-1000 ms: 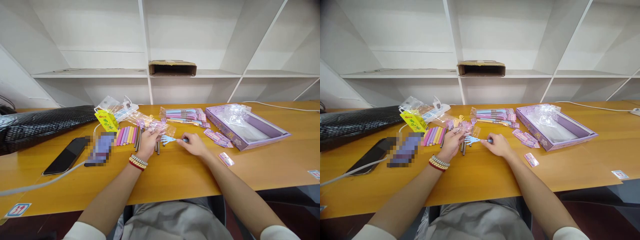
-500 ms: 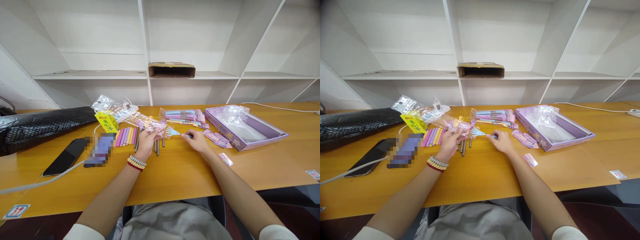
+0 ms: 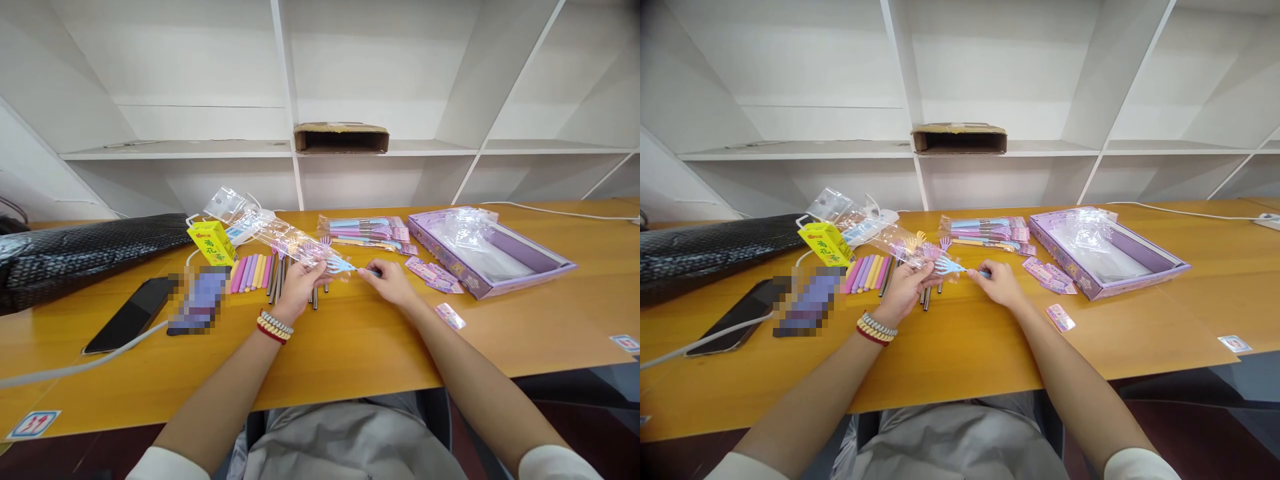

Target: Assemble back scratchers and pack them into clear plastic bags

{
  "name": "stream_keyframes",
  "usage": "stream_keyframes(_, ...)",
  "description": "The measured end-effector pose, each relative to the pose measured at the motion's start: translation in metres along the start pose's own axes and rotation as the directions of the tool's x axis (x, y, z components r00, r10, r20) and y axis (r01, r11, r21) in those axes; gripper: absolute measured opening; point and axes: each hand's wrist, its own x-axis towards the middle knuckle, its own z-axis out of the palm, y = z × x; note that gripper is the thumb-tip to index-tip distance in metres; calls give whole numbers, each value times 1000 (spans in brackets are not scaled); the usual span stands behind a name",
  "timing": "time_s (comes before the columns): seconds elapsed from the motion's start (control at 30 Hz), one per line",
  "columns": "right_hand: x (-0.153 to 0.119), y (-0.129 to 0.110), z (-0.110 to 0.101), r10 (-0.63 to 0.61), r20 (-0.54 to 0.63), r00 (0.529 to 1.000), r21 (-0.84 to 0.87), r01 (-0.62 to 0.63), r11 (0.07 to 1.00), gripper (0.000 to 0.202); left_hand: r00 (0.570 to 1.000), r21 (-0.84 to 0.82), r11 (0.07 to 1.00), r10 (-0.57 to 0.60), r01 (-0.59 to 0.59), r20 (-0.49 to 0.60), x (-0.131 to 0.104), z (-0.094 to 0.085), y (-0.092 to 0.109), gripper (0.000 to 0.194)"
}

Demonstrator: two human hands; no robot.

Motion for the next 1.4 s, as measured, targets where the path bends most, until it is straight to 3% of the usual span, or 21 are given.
stream_keyframes(0.23, -3, -5, 10, -3, -25, 1000, 53, 4, 999, 36, 993, 80, 997, -9, 0, 116, -3, 4, -14, 35)
stream_keyframes(0.53, -9, -14, 22, -13, -3, 1000, 117, 13, 993, 33, 999, 65, 997, 47, -48, 15, -1, 8, -17, 32)
stream_keyframes(0.67, -8, -12, 18, -18, 159, 987, 201, -14, 980, 32, 991, 21, 995, 102, -101, -81, 1, 6, -10, 32)
stream_keyframes(0.77, -5, -5, 9, 2, 320, 947, 248, -86, 965, 29, 983, 17, 991, 135, -134, -127, 3, 2, -4, 34)
stream_keyframes(0.87, -1, 3, -1, 20, 410, 912, 316, -163, 935, 24, 980, 32, 989, 147, -144, -134, 4, -3, 1, 35)
stream_keyframes(1.1, 0, 5, -1, 1, 345, 938, 462, -171, 870, 26, 995, 140, 985, 104, -104, 7, 0, -2, 3, 34)
stream_keyframes(1.4, -4, -5, 12, 19, 325, 945, 616, -227, 754, 41, 983, 299, 954, -35, -21, 183, -1, 1, -15, 32)
